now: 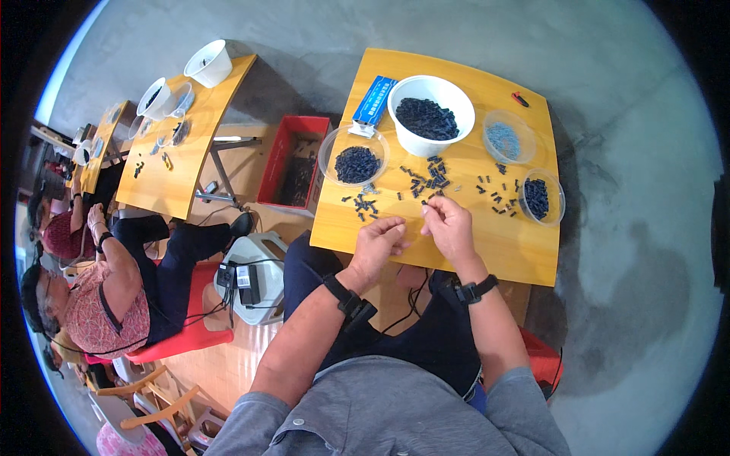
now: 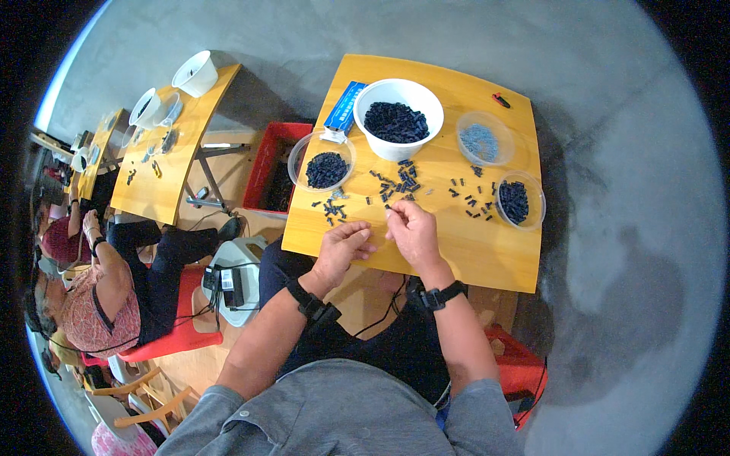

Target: Assembling small blue plastic components at a wooden table in a workshop.

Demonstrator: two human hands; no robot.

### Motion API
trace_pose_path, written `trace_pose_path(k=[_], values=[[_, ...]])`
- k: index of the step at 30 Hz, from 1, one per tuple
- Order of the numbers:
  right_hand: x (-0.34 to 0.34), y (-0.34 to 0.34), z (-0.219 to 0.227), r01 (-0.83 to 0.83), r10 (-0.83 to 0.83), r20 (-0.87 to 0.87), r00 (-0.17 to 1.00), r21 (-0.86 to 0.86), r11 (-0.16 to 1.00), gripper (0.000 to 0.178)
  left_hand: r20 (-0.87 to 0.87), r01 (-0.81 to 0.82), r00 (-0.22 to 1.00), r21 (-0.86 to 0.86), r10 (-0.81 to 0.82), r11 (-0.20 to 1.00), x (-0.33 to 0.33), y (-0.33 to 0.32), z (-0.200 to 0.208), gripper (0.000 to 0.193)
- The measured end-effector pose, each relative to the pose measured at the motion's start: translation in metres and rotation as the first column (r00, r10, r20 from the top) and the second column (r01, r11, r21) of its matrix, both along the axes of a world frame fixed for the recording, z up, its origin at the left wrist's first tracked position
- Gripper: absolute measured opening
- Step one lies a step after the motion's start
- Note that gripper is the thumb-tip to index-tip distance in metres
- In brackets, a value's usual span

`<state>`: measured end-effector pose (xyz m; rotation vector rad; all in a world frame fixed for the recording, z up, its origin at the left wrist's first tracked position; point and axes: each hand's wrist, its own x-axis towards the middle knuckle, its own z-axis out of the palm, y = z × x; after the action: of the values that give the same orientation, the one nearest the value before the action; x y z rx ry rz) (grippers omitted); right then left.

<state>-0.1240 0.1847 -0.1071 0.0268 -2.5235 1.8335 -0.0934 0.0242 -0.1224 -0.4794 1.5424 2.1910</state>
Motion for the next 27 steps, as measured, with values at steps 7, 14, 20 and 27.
trace_pose_path(k=[7, 14, 20, 27], values=[[0.031, -0.007, 0.032, -0.031, 0.057, 0.051, 0.997, -0.414, 0.91, 0.007, -0.148, -0.058, 0.986, 0.086, 0.07, 0.995, 0.012, 0.013, 0.043, 0.023], [0.047, -0.005, 0.033, -0.026, 0.017, -0.026, 1.0, -0.444, 0.896, 0.005, -0.208, -0.059, 0.976, 0.054, 0.069, 0.997, 0.022, 0.024, 0.068, 0.018], [0.063, -0.018, 0.039, -0.052, 0.079, 0.08, 0.994, -0.292, 0.955, 0.008, -0.122, -0.062, 0.989, 0.141, 0.079, 0.988, 0.023, 0.02, 0.062, 0.015], [0.053, -0.01, -0.006, -0.044, 0.056, 0.108, 0.993, -0.111, 0.993, 0.01, -0.053, -0.077, 0.996, -0.003, 0.076, 0.997, 0.022, 0.016, 0.01, 0.016]])
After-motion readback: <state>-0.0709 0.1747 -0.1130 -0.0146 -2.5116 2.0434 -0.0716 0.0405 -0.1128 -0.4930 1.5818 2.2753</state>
